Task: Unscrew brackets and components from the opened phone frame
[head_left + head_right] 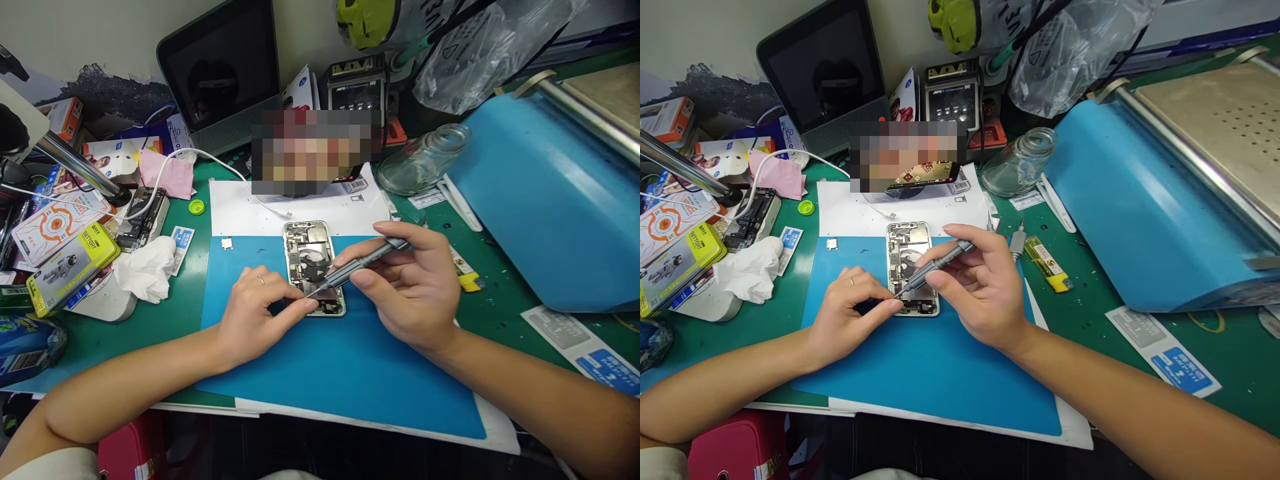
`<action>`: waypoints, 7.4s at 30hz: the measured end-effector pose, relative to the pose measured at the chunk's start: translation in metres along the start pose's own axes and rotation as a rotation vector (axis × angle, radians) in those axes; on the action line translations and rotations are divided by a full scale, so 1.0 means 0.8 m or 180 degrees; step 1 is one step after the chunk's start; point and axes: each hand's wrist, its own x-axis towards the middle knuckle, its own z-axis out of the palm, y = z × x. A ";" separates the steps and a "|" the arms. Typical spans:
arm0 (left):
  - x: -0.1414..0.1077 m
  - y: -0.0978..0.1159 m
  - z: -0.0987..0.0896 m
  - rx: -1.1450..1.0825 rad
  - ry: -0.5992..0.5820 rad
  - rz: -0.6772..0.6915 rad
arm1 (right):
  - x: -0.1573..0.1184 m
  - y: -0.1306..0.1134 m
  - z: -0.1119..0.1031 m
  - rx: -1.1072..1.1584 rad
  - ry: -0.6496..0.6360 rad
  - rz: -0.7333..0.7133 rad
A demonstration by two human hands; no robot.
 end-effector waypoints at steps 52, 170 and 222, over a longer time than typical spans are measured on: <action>-0.042 0.013 0.021 0.1866 -0.0990 0.1297 | 0.011 0.008 0.021 -0.0594 -0.0079 -0.0848; -0.041 0.020 0.020 0.2073 -0.1409 0.1062 | 0.017 0.002 0.012 -0.1696 -0.1149 -0.2211; -0.041 0.016 0.022 0.2016 -0.1196 0.1139 | 0.011 0.009 0.018 -0.1207 -0.1470 -0.2083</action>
